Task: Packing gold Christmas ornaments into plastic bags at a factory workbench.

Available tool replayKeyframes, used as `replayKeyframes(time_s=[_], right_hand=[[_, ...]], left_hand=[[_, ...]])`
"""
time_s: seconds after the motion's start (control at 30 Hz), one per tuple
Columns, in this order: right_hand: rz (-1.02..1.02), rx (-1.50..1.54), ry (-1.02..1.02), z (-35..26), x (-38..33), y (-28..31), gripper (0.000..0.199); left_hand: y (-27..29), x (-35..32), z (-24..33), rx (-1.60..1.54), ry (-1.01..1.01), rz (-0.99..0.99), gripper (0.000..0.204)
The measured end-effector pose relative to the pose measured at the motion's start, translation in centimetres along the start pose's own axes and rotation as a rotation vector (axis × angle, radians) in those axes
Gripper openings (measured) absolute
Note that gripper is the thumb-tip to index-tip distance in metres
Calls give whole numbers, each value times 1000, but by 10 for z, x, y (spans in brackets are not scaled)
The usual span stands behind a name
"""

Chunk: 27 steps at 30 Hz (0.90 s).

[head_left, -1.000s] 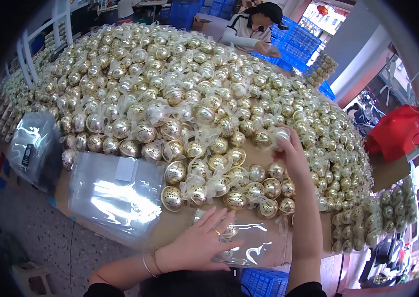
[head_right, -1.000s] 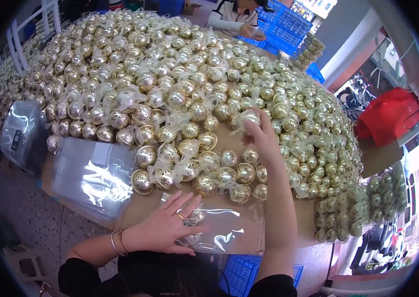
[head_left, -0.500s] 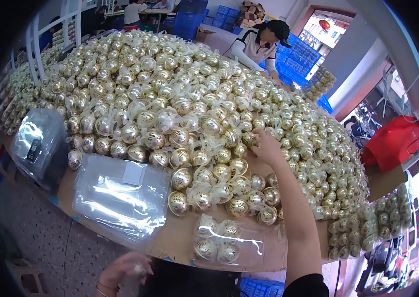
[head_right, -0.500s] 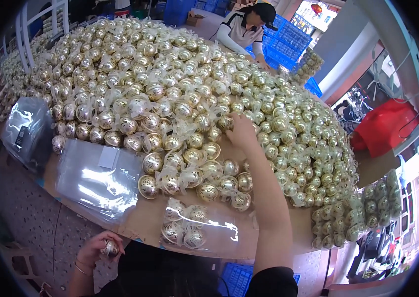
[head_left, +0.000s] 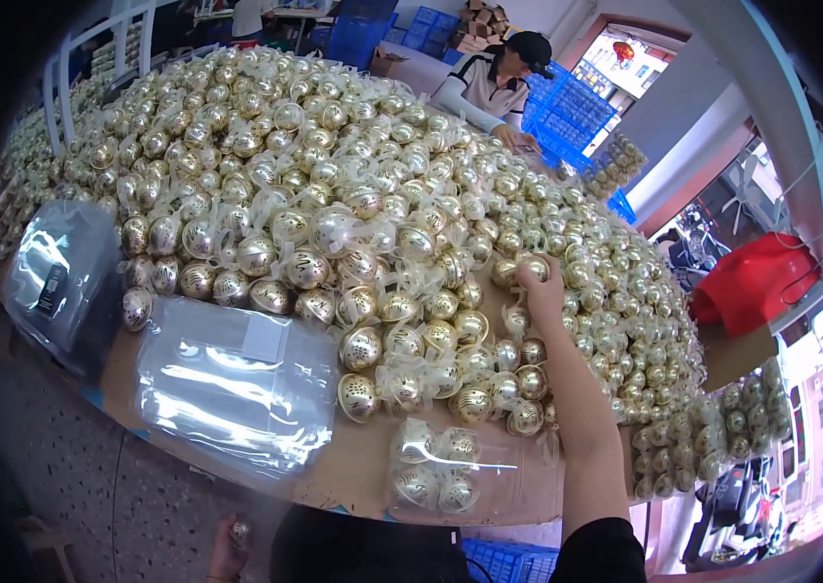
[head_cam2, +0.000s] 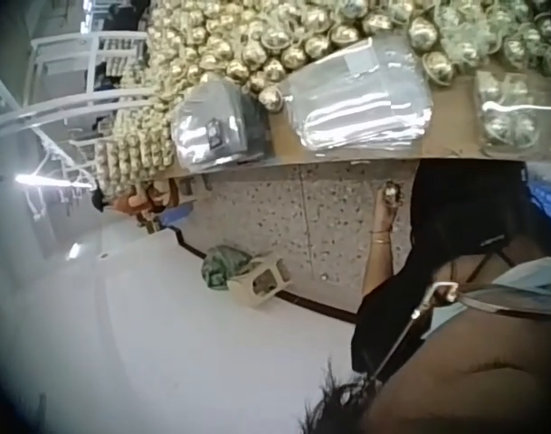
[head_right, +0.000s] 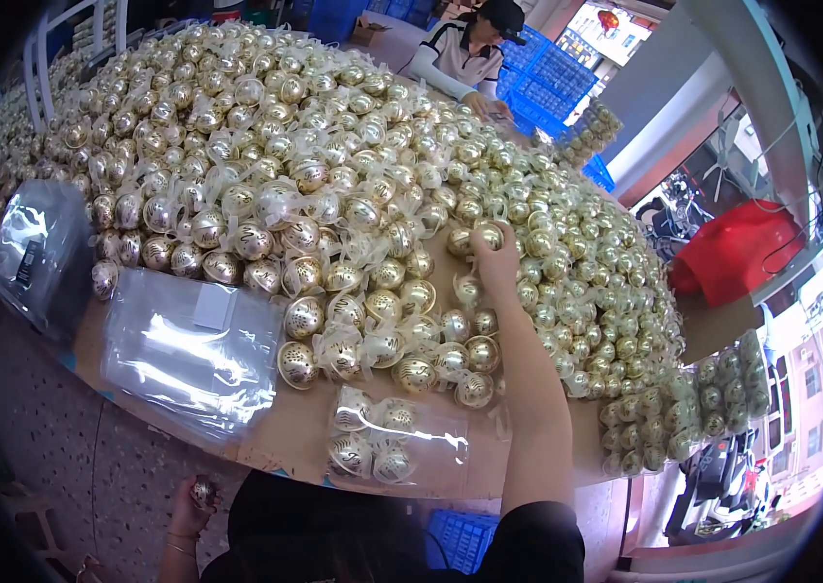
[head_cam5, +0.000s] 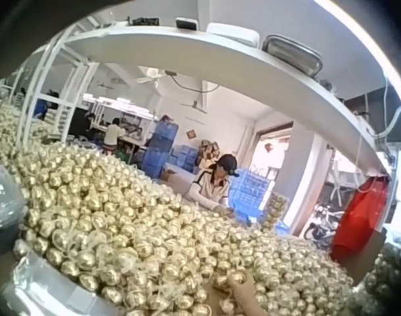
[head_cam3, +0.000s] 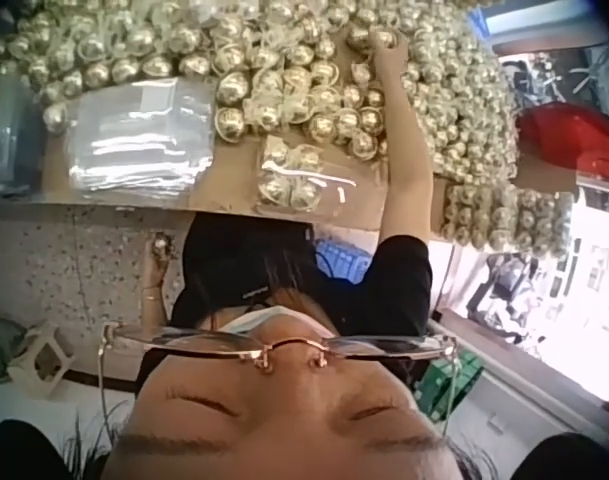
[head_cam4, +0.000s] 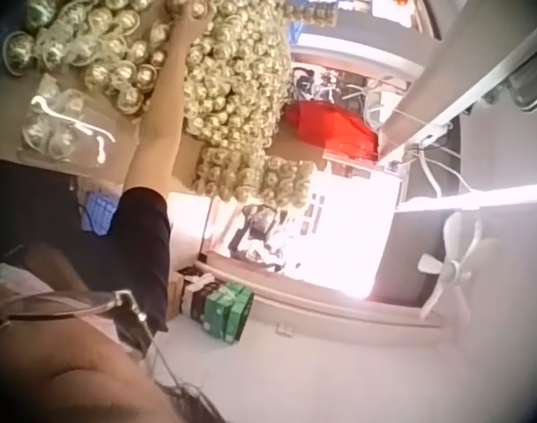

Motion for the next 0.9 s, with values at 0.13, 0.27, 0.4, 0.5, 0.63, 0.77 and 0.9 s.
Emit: replayKeyframes(time_s=[0.13, 0.27, 0.4, 0.5, 0.63, 0.77, 0.9], right_hand=[[-95, 643, -279, 19, 5, 1, 37], [-148, 876, -431, 33, -3, 8, 36], [-206, 977, -399, 21, -6, 24, 33], [-367, 1084, -395, 13, -7, 37, 32], [-755, 1238, -337, -21, -31, 29, 55], [-826, 1185, -223, -41, -35, 31, 57], [-549, -259, -221, -30, -9, 39, 45]], left_hand=[[-16, 10, 6, 52, -6, -34, 31], [-27, 4, 14, 47, -25, -16, 29], [-19, 4, 6, -65, -33, 45, 24], [-7, 9, -4, -59, 26, -9, 24], [-15, 4, -1, -23, 3, -1, 24], [-17, 5, 1, 2, -22, -10, 26], [-16, 13, 0, -23, -40, 16, 27]])
Point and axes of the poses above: each hand's wrist, its own x-axis towards the middle knuckle, its own y-axis out of the back of the hand, z = x × y, the point moved 9 cm from there along x, towards the middle knuckle, and after that the axes turned 3 degrees about y, right-handed, at the moved point
